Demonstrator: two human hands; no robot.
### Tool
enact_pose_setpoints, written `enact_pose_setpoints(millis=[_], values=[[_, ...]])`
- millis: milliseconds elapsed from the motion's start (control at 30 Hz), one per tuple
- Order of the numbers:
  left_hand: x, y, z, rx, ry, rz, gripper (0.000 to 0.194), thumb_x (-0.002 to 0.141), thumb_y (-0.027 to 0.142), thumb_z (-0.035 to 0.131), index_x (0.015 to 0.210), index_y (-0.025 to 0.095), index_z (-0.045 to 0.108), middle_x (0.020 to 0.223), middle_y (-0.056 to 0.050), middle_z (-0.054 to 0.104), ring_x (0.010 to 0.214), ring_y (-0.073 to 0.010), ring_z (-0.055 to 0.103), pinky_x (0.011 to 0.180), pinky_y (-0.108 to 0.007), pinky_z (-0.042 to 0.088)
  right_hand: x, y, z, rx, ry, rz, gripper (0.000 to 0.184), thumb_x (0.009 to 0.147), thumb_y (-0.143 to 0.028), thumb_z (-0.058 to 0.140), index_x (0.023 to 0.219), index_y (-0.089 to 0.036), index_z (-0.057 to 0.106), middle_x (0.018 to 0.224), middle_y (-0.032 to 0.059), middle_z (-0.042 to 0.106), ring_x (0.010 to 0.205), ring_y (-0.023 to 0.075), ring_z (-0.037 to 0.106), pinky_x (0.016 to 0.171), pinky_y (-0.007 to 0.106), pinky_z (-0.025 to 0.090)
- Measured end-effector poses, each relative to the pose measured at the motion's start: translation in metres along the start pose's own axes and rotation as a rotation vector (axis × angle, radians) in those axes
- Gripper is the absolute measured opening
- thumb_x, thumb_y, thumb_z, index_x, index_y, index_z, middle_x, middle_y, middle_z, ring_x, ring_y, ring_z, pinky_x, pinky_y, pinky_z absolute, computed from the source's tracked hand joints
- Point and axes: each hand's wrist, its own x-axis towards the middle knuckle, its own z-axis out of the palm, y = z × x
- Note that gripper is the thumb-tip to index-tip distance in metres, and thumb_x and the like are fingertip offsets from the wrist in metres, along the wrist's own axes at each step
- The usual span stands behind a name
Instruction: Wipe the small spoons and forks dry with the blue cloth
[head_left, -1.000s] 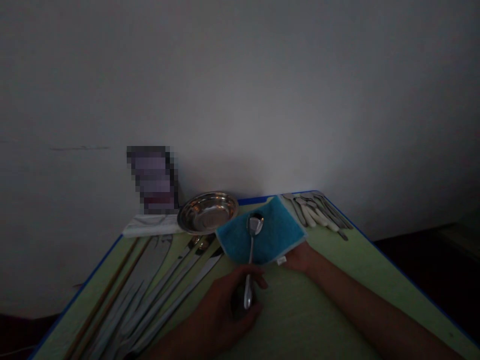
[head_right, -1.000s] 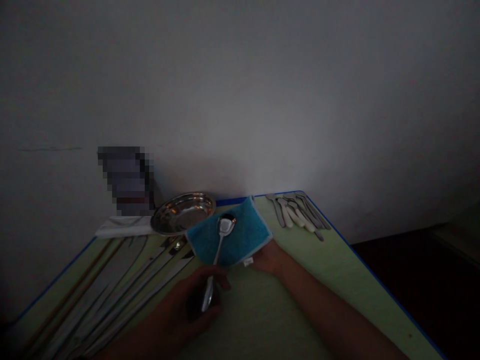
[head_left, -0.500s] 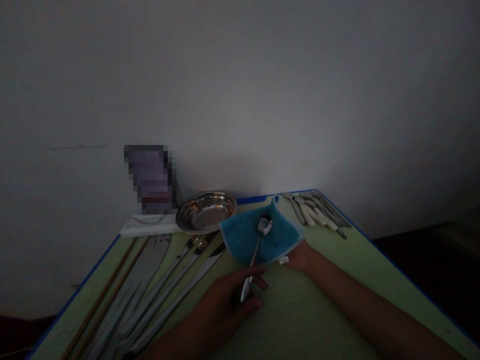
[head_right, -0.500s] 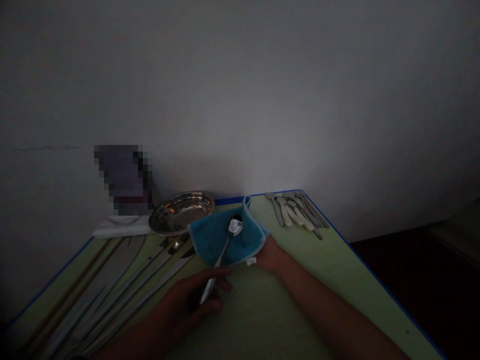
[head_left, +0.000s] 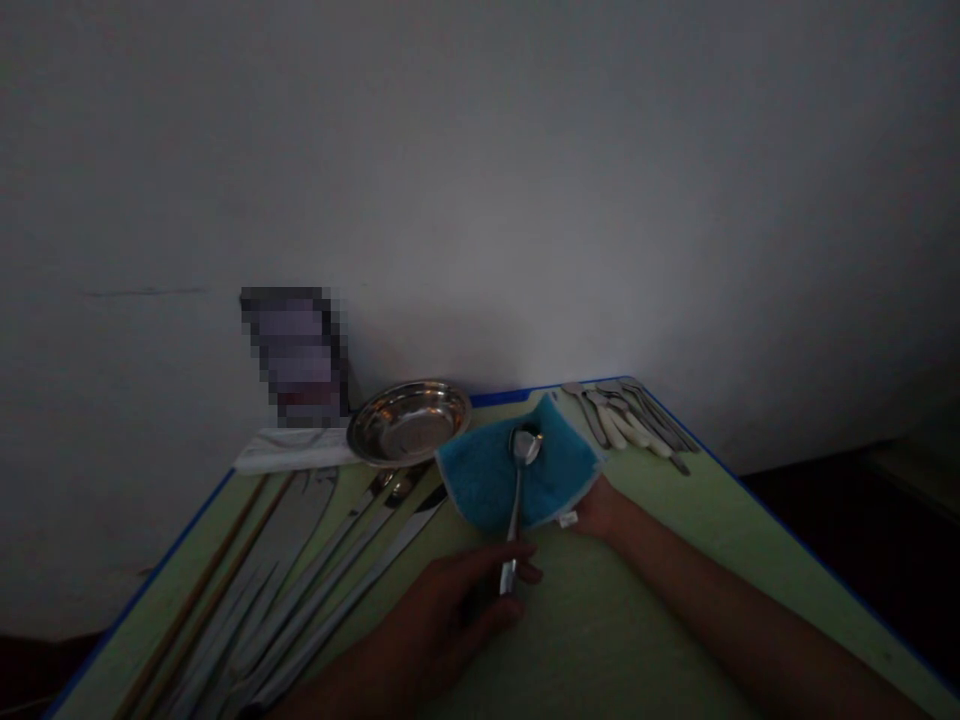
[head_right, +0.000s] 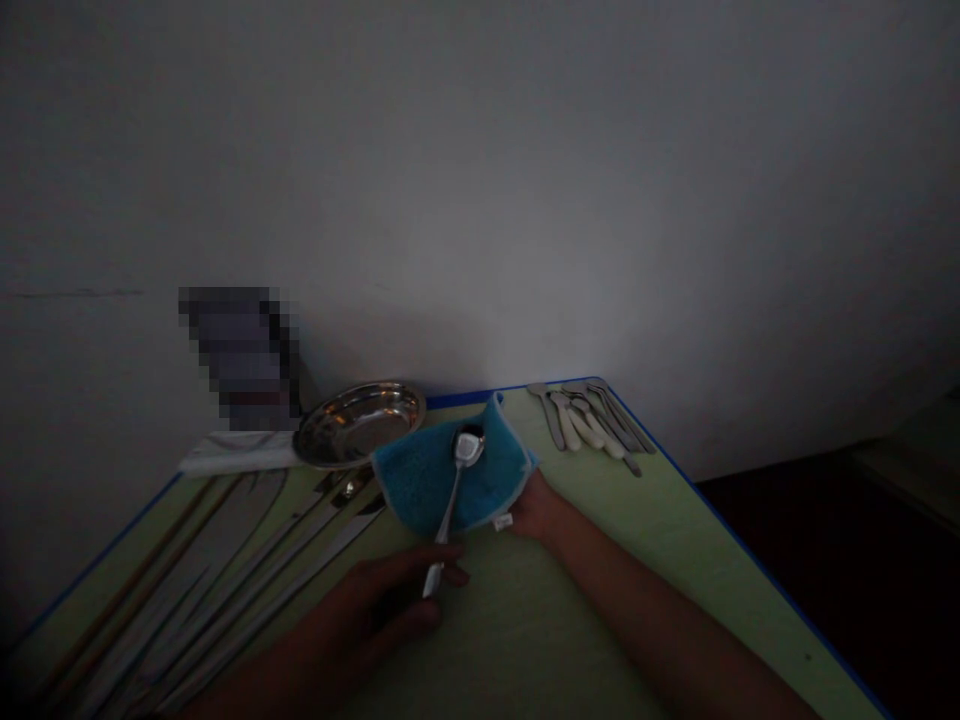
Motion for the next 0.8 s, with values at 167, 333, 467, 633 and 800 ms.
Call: enact_pose_setpoints(millis=[167, 333, 467, 633, 800], values=[[0.008, -0.004, 0.003, -0.187, 0.087, -0.063, 0.024, 0.084, 0.019, 0.047, 0.107, 0.023, 0.045, 0.089, -0.001, 0.063, 0.069, -0.0129, 0.059, 0.062, -0.023, 0.047, 0.007, 0.002, -0.007, 0.11, -0.169, 0.036, 0.071, 0.08, -0.061, 0.017, 0.11, -0.006, 0.052, 0.109, 0.0171, 0.059, 0.109, 0.0263, 0.05, 0.097, 0.046, 0.027], [0.009, -0.014, 0.008, -0.183, 0.215, -0.114, 0.013, 0.082, 0.022, 0.051, 0.092, 0.022, 0.042, 0.077, 0.001, 0.059, 0.068, -0.0144, 0.058, 0.058, -0.024, 0.045, 0.01, 0.005, -0.009, 0.122, -0.152, 0.019, 0.067, 0.083, -0.056, 0.015, 0.108, -0.006, 0.052, 0.105, 0.0152, 0.061, 0.109, 0.0227, 0.05, 0.098, 0.041, 0.027], [0.009, -0.012, 0.007, -0.143, 0.281, -0.145, 0.017, 0.082, 0.024, 0.051, 0.094, 0.023, 0.039, 0.082, 0.0, 0.061, 0.072, -0.0153, 0.059, 0.062, -0.026, 0.045, 0.009, 0.005, -0.01, 0.134, -0.152, 0.015, 0.068, 0.082, -0.059, 0.016, 0.106, -0.008, 0.054, 0.102, 0.0136, 0.063, 0.107, 0.0223, 0.052, 0.098, 0.04, 0.027], [0.006, -0.006, 0.005, -0.011, 0.201, -0.075, 0.02, 0.081, 0.022, 0.051, 0.1, 0.024, 0.045, 0.079, 0.002, 0.061, 0.064, -0.0132, 0.056, 0.056, -0.022, 0.042, 0.006, 0.005, -0.006, 0.154, -0.151, 0.028, 0.073, 0.08, -0.062, 0.013, 0.106, -0.009, 0.055, 0.101, 0.0145, 0.063, 0.104, 0.0232, 0.053, 0.098, 0.04, 0.028], [0.005, 0.0, 0.002, 0.083, 0.109, -0.04, 0.013, 0.078, 0.019, 0.053, 0.09, 0.024, 0.055, 0.078, 0.003, 0.061, 0.064, -0.0125, 0.054, 0.054, -0.02, 0.04, 0.005, 0.002, -0.006, 0.126, -0.164, 0.052, 0.075, 0.079, -0.064, 0.014, 0.11, -0.009, 0.054, 0.112, 0.0154, 0.059, 0.107, 0.0236, 0.052, 0.097, 0.039, 0.03]])
